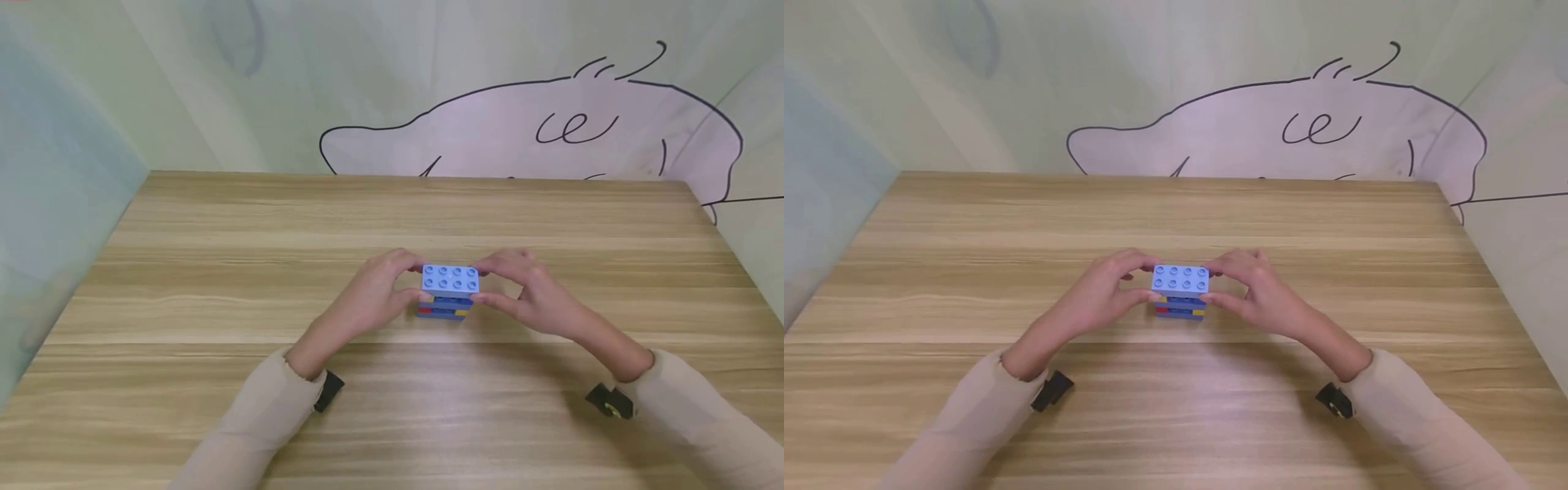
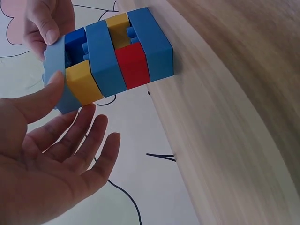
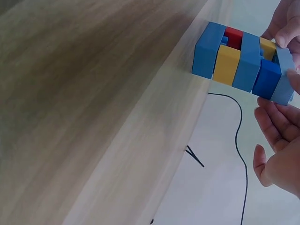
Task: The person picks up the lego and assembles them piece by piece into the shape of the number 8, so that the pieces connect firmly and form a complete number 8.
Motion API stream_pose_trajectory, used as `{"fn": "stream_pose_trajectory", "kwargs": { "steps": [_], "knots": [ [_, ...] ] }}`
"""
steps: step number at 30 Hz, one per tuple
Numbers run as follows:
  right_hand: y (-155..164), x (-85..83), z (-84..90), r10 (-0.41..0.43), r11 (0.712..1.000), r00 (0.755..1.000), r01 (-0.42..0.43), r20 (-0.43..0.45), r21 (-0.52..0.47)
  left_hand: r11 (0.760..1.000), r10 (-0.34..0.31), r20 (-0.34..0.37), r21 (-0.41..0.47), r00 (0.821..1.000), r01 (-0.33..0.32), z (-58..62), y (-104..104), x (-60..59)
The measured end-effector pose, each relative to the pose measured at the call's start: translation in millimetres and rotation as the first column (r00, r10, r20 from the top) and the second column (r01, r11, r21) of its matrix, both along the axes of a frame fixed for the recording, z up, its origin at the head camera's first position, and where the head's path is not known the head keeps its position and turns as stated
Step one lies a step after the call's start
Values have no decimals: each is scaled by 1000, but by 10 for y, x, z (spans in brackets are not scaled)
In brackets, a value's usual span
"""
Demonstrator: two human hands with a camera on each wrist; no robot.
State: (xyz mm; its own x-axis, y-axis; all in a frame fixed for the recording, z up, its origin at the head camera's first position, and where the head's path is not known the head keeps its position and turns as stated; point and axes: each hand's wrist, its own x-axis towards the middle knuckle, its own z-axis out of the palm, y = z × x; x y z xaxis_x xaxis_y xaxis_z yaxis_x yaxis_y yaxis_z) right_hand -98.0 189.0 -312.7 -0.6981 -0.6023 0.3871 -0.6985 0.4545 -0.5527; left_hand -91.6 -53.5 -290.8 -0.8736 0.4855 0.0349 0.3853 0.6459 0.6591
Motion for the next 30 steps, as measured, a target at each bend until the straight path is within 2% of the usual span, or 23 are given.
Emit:
{"fn": "stream_pose_trajectory", "kwargs": {
  "steps": [6, 12, 16, 24, 27, 30],
  "knots": [
    [-16, -14, 20, 37, 999, 992, -37, -120, 6, 1000, -3, -9, -5, 1000, 3, 20, 4, 5],
    [-52, -23, 7, 47, 999, 964, -53, -261, -14, 1000, 2, -5, -13, 1000, -2, 42, 6, 9],
    [-67, -30, 7, 53, 998, 945, -62, -322, -17, 1000, 8, 3, -21, 1000, -8, 57, 7, 12],
    [-95, -24, 22, 50, 999, 918, -49, -394, 14, 999, 28, 8, -41, 1000, -28, 72, 18, 20],
    [-94, -19, 23, 51, 999, 916, -45, -399, 23, 999, 27, -3, -41, 1000, -27, 63, 19, 22],
    [-91, -14, 25, 43, 999, 926, -37, -376, 26, 999, 28, -9, -43, 1000, -28, 59, 19, 23]
  ]
}}
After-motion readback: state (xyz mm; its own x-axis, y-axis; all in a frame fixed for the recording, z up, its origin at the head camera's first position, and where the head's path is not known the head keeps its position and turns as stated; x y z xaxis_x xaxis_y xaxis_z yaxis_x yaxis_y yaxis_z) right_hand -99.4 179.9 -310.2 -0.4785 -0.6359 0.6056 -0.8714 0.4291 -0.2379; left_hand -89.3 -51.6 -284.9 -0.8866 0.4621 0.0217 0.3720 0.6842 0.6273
